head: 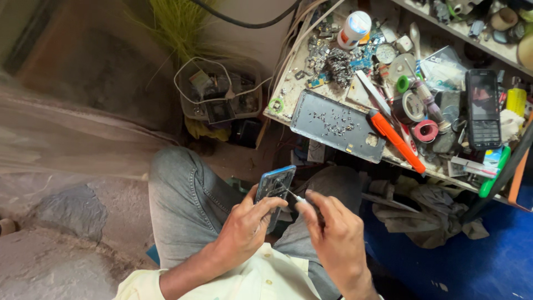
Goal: The person cleans the interior of a disassembled smartphone using a cotton swab, then uses a screwdriver to remove and reinstall screws on the back panel. The person handles the phone and screws throughout the process.
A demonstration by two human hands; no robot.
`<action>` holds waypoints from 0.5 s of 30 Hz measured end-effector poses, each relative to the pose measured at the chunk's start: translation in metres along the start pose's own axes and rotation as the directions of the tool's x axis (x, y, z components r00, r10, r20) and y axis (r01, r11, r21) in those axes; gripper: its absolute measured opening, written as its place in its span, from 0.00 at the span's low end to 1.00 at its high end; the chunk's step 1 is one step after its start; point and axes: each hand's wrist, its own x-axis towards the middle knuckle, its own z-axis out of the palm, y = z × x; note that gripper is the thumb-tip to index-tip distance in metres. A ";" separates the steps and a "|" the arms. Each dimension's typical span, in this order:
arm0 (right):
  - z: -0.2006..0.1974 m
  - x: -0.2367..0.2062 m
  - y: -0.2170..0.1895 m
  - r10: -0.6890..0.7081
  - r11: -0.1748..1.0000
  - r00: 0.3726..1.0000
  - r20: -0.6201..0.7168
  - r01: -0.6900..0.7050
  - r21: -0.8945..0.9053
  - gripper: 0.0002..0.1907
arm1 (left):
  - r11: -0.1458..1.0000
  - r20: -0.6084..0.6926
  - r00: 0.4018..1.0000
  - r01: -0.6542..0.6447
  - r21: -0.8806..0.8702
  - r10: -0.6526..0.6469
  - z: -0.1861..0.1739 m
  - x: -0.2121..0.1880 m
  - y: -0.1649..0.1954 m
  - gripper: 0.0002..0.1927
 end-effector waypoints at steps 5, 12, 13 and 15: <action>0.010 0.003 0.010 0.073 0.997 0.992 0.106 -0.074 0.008 0.09 | 0.991 -0.016 0.995 -0.096 0.099 0.098 -0.006 0.003 0.001 0.24; 0.022 0.002 0.017 0.033 0.989 0.994 0.102 -0.047 0.143 0.07 | 0.973 -0.047 0.985 -0.158 0.168 0.168 -0.010 0.003 0.001 0.25; 0.024 0.002 0.017 0.018 0.988 0.996 0.086 -0.031 0.153 0.05 | 0.968 -0.054 0.981 -0.173 0.181 0.185 -0.010 0.003 0.001 0.25; 0.024 0.002 0.019 -0.011 0.983 0.997 0.070 -0.002 0.183 0.08 | 0.958 -0.035 0.979 -0.188 0.218 0.200 -0.012 0.004 0.000 0.26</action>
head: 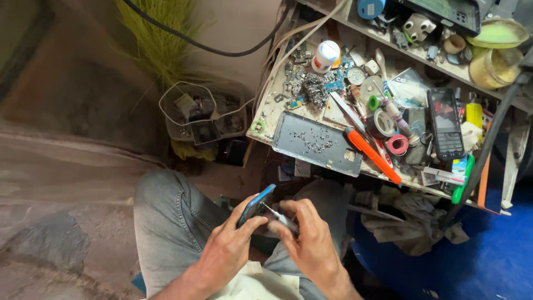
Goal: The person cleans the interior of a disassembled smartphone using a cotton swab, then uses a screwdriver to remove and reinstall screws on the back panel. The person handles the phone and screws throughout the process.
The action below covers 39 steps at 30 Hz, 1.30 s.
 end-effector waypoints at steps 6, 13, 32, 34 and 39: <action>-0.001 0.002 0.002 0.027 0.999 0.999 0.026 -0.027 0.030 0.08 | 1.000 0.030 0.999 -0.012 0.005 0.012 -0.002 -0.001 -0.003 0.26; -0.001 0.005 -0.003 0.124 0.991 0.986 0.111 -0.130 0.045 0.11 | 1.000 0.018 1.000 0.016 0.002 -0.016 0.001 -0.002 -0.008 0.25; -0.088 0.059 0.004 0.033 0.978 0.958 -0.285 -0.089 -0.188 0.09 | 0.467 0.130 0.699 0.592 -0.656 -0.703 -0.027 -0.003 -0.021 0.47; -0.086 0.072 0.004 0.072 0.978 0.969 -0.238 -0.116 -0.173 0.08 | 0.498 0.114 0.747 0.540 -0.679 -0.655 -0.025 -0.002 -0.021 0.49; -0.074 0.107 0.006 -0.106 0.954 0.989 -0.103 0.072 -0.291 0.07 | 0.534 0.121 0.767 0.541 -0.650 -0.630 -0.019 -0.005 -0.027 0.49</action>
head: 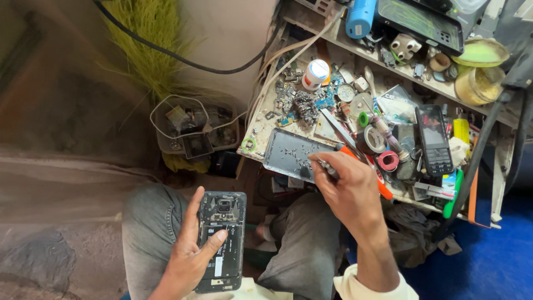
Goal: The person cleans the interior of a disassembled smartphone using a cotton swab, then uses a screwdriver to remove and reinstall screws on the back panel. The person handles the phone and screws throughout the process.
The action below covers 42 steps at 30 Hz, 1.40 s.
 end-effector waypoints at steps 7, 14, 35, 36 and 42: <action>0.012 0.013 -0.001 -0.098 0.994 0.994 0.055 0.101 -0.046 0.09 | 0.996 -0.008 1.000 -0.023 0.088 0.024 -0.007 -0.001 -0.006 0.47; -0.007 0.012 0.008 0.064 0.996 0.997 0.035 -0.062 -0.062 0.10 | 0.997 -0.019 1.000 0.020 0.079 -0.019 -0.010 -0.001 -0.008 0.47; -0.023 0.003 0.011 0.216 0.976 0.976 0.029 -0.216 0.012 0.13 | 0.996 -0.030 0.999 -0.026 0.083 0.028 -0.012 -0.001 -0.016 0.46; -0.026 0.001 0.013 0.210 0.978 0.978 0.020 -0.210 0.001 0.13 | 0.996 -0.027 0.999 -0.040 0.078 0.042 -0.012 -0.001 -0.017 0.46; -0.031 -0.006 0.021 0.199 0.980 0.980 0.029 -0.199 0.007 0.13 | 0.997 -0.032 0.998 -0.048 0.065 0.050 -0.012 0.000 -0.017 0.46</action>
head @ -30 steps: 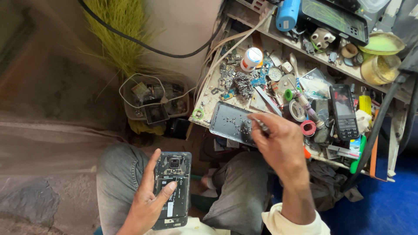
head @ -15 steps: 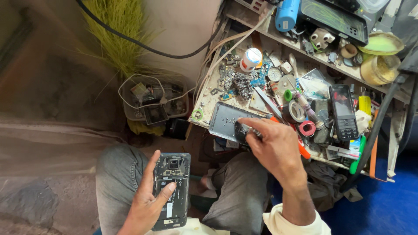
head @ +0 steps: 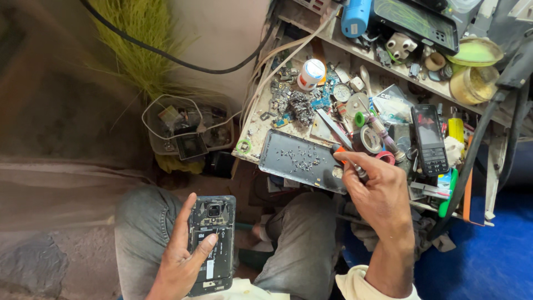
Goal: The person cleans the interior of a disassembled smartphone using a cotton swab, then uses a screwdriver to remove and reinstall screws on the back panel. The person handles the phone and screws throughout the process.
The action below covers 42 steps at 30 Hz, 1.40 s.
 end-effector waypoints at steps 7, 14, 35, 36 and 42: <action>0.009 -0.002 0.001 0.079 0.997 0.991 0.106 -0.077 -0.021 0.13 | 0.999 -0.012 0.999 0.047 -0.012 -0.047 0.000 0.000 0.001 0.46; 0.015 0.002 -0.004 -0.167 0.981 0.968 0.187 0.182 -0.069 0.19 | 0.999 -0.001 1.000 0.028 0.017 -0.028 0.001 0.001 0.003 0.45; 0.019 0.010 -0.005 -0.044 0.991 0.990 0.136 0.061 -0.118 0.19 | 0.998 -0.020 0.999 0.043 0.043 -0.042 -0.002 0.001 0.007 0.45; 0.018 0.009 -0.004 -0.061 0.991 0.988 0.141 0.077 -0.108 0.18 | 0.998 -0.019 0.999 0.035 0.044 -0.035 -0.002 0.001 0.007 0.45; 0.020 0.009 0.000 -0.082 0.989 0.987 0.139 0.098 -0.114 0.14 | 0.998 -0.012 0.998 0.058 0.025 -0.058 -0.001 0.001 0.006 0.46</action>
